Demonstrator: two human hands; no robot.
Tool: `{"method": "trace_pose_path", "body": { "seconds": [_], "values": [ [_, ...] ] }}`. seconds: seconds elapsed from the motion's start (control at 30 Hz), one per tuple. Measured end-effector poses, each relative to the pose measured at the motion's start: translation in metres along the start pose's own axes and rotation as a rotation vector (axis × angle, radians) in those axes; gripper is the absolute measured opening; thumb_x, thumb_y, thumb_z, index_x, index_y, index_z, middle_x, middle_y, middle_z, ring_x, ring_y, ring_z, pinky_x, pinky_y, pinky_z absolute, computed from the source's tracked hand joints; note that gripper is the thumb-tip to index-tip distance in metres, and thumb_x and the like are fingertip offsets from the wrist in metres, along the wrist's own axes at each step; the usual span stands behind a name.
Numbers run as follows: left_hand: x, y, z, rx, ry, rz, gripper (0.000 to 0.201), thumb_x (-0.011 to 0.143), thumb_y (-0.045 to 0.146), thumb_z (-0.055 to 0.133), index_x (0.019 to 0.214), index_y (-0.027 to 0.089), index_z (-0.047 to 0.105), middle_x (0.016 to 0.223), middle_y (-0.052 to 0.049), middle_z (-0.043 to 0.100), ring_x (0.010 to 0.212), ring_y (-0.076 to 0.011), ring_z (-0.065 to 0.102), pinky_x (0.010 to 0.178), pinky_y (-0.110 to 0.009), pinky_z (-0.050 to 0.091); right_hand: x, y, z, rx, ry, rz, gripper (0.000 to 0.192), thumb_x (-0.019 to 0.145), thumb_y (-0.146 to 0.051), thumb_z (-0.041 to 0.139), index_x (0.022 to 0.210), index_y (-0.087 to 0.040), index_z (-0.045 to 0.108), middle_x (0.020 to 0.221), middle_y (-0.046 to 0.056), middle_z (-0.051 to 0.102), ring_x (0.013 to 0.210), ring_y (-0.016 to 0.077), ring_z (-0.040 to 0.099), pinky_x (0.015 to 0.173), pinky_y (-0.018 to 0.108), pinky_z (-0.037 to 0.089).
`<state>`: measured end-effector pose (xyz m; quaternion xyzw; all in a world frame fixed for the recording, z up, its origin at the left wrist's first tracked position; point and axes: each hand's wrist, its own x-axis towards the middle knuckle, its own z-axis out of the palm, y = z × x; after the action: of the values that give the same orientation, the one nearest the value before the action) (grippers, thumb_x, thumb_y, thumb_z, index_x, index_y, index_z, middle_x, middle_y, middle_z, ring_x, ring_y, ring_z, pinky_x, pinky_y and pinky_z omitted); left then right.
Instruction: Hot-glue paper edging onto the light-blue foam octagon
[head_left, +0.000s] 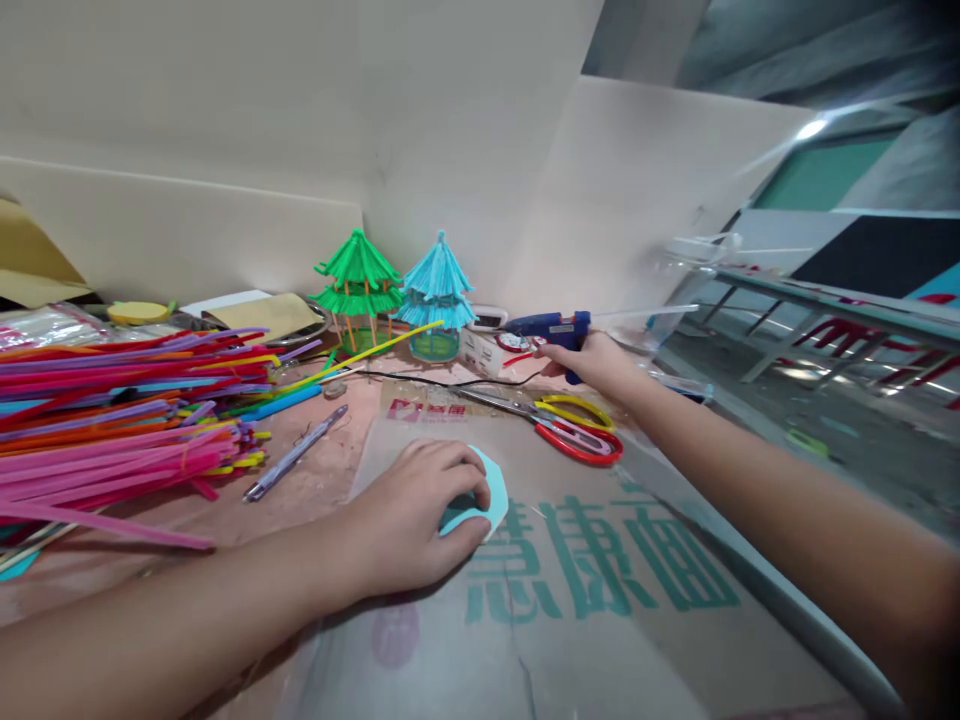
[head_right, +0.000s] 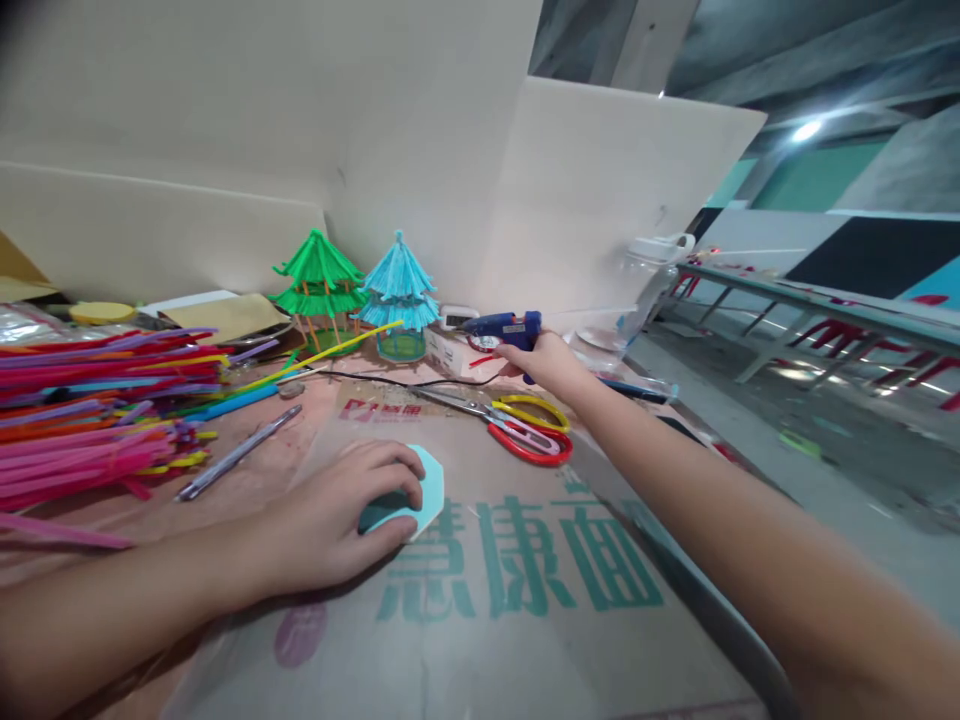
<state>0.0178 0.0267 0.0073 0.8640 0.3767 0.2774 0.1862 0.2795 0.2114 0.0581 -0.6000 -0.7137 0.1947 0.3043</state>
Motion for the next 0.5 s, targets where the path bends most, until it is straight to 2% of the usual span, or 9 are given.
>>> {"method": "trace_pose_path", "body": {
  "seconds": [0.1,0.33,0.5],
  "values": [
    [0.000,-0.001,0.000,0.008,0.003,0.001,0.009,0.087,0.024,0.062,0.095,0.022,0.064,0.113,-0.004,0.063,0.111,-0.0217,0.056,0.103,-0.039,0.042,-0.014,-0.002,-0.008,0.075,-0.015,0.016,0.028,0.086,-0.043,0.065,0.093,-0.016,0.072,0.079,0.012,0.078,0.076,0.0220,0.073,0.058,0.026,0.052],
    [0.001,-0.003,0.001,0.015,-0.001,0.010,0.009,0.088,0.025,0.060,0.095,0.023,0.065,0.114,-0.005,0.064,0.110,-0.0228,0.057,0.102,-0.040,0.043,-0.032,-0.003,-0.023,0.234,0.000,-0.034,0.023,0.088,-0.030,0.060,0.100,-0.016,0.073,0.086,0.010,0.078,0.089,0.0223,0.074,0.076,0.028,0.056],
    [0.000,-0.004,-0.003,-0.011,-0.043,0.024,0.011,0.091,0.028,0.057,0.097,0.022,0.065,0.116,-0.006,0.063,0.112,-0.0235,0.057,0.102,-0.042,0.044,-0.080,-0.013,-0.033,0.269,-0.100,-0.167,0.022,0.081,-0.038,0.070,0.092,-0.019,0.072,0.087,0.007,0.076,0.082,0.0223,0.072,0.076,0.031,0.056]
  ]
}}
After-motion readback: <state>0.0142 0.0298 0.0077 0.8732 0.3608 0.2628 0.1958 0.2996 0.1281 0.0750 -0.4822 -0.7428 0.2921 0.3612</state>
